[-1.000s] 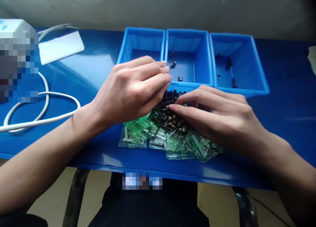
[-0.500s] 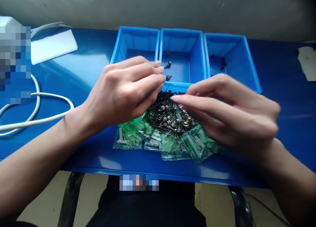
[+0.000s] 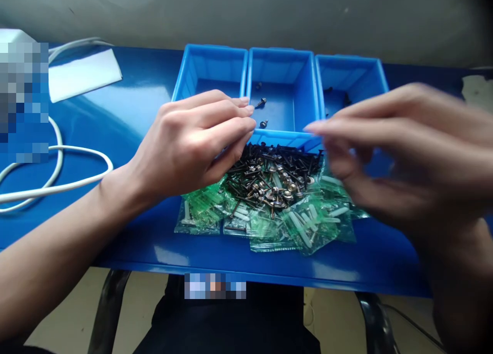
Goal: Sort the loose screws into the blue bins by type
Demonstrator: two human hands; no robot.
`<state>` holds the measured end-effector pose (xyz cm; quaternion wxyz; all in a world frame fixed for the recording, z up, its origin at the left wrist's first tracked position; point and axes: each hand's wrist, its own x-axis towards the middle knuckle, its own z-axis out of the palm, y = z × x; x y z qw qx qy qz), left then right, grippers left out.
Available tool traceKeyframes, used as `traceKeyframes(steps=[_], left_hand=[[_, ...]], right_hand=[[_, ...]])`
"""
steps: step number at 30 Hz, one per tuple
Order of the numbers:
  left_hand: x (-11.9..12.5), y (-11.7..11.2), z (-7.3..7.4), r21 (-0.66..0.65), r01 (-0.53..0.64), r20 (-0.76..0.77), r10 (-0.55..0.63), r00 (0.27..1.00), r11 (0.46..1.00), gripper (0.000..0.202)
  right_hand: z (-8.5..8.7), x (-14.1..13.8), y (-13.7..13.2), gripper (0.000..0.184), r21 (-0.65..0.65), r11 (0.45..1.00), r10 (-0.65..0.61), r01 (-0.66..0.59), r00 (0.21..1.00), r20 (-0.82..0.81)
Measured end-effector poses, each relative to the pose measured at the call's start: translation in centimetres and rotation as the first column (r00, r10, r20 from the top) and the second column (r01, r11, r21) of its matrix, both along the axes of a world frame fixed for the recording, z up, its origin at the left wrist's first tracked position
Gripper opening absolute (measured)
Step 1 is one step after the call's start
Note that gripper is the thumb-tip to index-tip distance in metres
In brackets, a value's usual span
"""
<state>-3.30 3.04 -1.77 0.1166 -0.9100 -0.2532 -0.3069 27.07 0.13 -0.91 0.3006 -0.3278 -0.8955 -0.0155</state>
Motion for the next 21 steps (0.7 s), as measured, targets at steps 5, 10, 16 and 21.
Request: traceKeyframes(steps=[5,10,16,21], left_hand=[[0.0,0.0,0.0,-0.001,-0.009,0.000,0.009,1.000,1.000,0.018],[0.1,0.0,0.1,0.005,-0.003,0.000,0.003,1.000,1.000,0.016],[0.3,0.0,-0.1,0.022,0.007,0.012,-0.007,1.000,1.000,0.015],[0.1,0.1,-0.2,0.025,0.022,0.016,-0.023,1.000,0.999,0.019]], right_hand=[[-0.4,-2.9,0.0,0.033,0.078,0.967,0.224,-0.243,0.954,0.201],[-0.9,-2.9,0.3,0.016,0.090,0.970,0.208,-0.227,0.962,0.178],[-0.8,-3.1,0.0,0.013,0.014,0.989,0.150,-0.150,0.988,0.026],[0.2,-2.8,-0.2,0.014,-0.157,0.979,0.084,-0.126,0.964,-0.251]])
